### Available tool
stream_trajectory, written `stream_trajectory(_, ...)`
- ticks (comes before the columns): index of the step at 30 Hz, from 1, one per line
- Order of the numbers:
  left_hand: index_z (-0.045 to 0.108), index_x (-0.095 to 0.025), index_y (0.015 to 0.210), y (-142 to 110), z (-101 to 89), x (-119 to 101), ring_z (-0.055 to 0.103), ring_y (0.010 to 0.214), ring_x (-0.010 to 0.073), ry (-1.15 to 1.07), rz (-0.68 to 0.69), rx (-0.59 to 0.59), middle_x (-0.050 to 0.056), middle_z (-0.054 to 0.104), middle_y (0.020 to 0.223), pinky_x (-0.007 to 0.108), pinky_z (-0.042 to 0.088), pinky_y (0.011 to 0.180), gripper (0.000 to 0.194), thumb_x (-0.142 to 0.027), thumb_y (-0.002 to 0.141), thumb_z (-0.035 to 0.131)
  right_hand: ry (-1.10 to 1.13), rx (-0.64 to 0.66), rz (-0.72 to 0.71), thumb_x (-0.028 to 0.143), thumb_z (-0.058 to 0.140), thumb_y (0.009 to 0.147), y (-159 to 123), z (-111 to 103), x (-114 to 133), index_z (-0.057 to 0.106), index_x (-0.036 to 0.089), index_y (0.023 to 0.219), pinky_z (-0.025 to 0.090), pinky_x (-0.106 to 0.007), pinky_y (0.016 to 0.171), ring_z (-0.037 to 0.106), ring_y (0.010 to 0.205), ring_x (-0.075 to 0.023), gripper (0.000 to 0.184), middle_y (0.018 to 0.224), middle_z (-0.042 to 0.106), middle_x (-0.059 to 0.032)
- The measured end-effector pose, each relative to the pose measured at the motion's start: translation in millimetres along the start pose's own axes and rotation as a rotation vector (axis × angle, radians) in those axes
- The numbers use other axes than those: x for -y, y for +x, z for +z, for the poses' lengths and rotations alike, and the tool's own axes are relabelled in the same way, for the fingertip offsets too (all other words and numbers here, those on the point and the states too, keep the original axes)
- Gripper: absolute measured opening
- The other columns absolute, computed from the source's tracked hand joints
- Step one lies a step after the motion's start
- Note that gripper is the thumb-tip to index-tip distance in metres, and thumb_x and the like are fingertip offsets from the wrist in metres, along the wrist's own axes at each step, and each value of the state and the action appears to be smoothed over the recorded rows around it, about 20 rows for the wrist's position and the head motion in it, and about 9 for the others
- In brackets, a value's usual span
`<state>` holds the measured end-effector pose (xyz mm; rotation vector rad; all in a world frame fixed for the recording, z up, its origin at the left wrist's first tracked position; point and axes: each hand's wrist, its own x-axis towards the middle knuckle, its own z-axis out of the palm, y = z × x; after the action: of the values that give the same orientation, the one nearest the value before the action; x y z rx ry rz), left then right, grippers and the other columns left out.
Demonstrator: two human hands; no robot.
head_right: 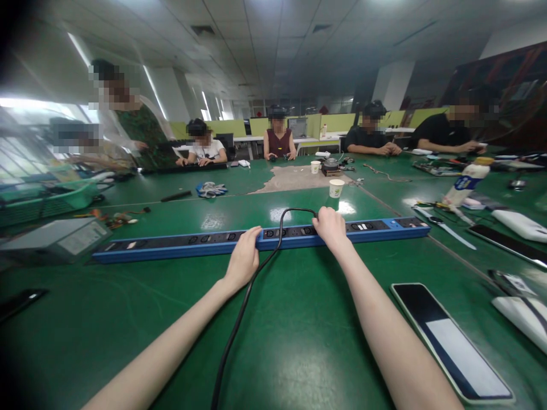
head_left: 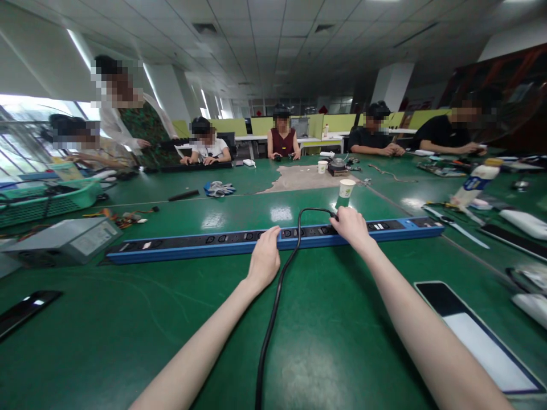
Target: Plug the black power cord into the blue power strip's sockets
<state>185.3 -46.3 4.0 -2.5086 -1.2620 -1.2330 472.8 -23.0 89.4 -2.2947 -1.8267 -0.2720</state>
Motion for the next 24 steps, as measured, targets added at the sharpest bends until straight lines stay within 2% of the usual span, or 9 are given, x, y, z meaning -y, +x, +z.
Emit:
stream_trajectory(3, 0.046, -0.015, 0.149, 21, 34.7, -23, 0.052, 0.141, 0.0265, -0.006, -0.029, -0.028, 0.018, 0.056, 0.148, 0.047, 0.044, 0.117, 0.067, 0.002, 0.085, 0.04, 0.013, 0.0, -0.006, 0.045, 0.048, 0.103, 1, -1, -2, 0.067, 0.013, 0.116, 0.052, -0.036, 0.091, 0.069, 0.109, -0.0308, 0.039, 0.117, 0.068, -0.0209)
stream_trajectory(6, 0.049, -0.017, 0.147, 29, 49.6, -33, 0.054, 0.138, 0.0275, 0.024, 0.01, 0.008, 0.016, 0.059, 0.145, 0.049, 0.042, 0.119, 0.064, -0.002, 0.084, 0.047, 0.015, -0.014, 0.002, 0.046, 0.048, 0.102, 0, 0, -3, 0.066, 0.013, 0.118, 0.052, -0.037, 0.093, 0.069, 0.109, -0.0307, 0.04, 0.118, 0.068, -0.0203)
stream_trajectory(11, 0.051, -0.015, 0.146, 25, 50.2, -31, 0.051, 0.142, 0.0267, 0.065, 0.104, 0.09, 0.015, 0.055, 0.152, 0.05, 0.034, 0.126, 0.067, -0.004, 0.08, 0.053, -0.008, -0.012, 0.032, 0.048, 0.045, 0.103, -1, 1, 1, 0.067, 0.011, 0.117, 0.051, -0.039, 0.096, 0.069, 0.11, -0.0312, 0.045, 0.117, 0.07, -0.0216)
stream_trajectory(19, 0.048, -0.018, 0.147, 25, 47.7, -34, 0.052, 0.142, 0.0278, 0.063, 0.096, 0.074, 0.015, 0.056, 0.151, 0.052, 0.034, 0.125, 0.068, -0.006, 0.081, 0.055, -0.02, -0.018, 0.059, 0.045, 0.046, 0.101, 0, -5, 3, 0.073, 0.013, 0.11, 0.051, -0.038, 0.092, 0.071, 0.107, -0.032, 0.043, 0.109, 0.073, -0.0213)
stream_trajectory(22, 0.049, -0.017, 0.147, 25, 45.5, -36, 0.051, 0.142, 0.0281, 0.058, 0.082, 0.079, 0.015, 0.055, 0.151, 0.052, 0.034, 0.125, 0.068, -0.006, 0.08, 0.056, -0.001, -0.013, 0.087, 0.045, 0.048, 0.1, 1, -16, 1, 0.076, 0.013, 0.107, 0.051, -0.041, 0.092, 0.07, 0.107, -0.0338, 0.043, 0.107, 0.073, -0.0224)
stream_trajectory(24, 0.047, -0.017, 0.148, 24, 43.0, -38, 0.05, 0.142, 0.0293, 0.045, 0.08, 0.081, 0.016, 0.054, 0.152, 0.053, 0.032, 0.126, 0.071, -0.008, 0.079, 0.059, 0.026, -0.062, 0.113, 0.047, 0.047, 0.1, 3, -32, -3, 0.076, 0.014, 0.108, 0.052, -0.042, 0.092, 0.07, 0.107, -0.0347, 0.045, 0.106, 0.073, -0.0221)
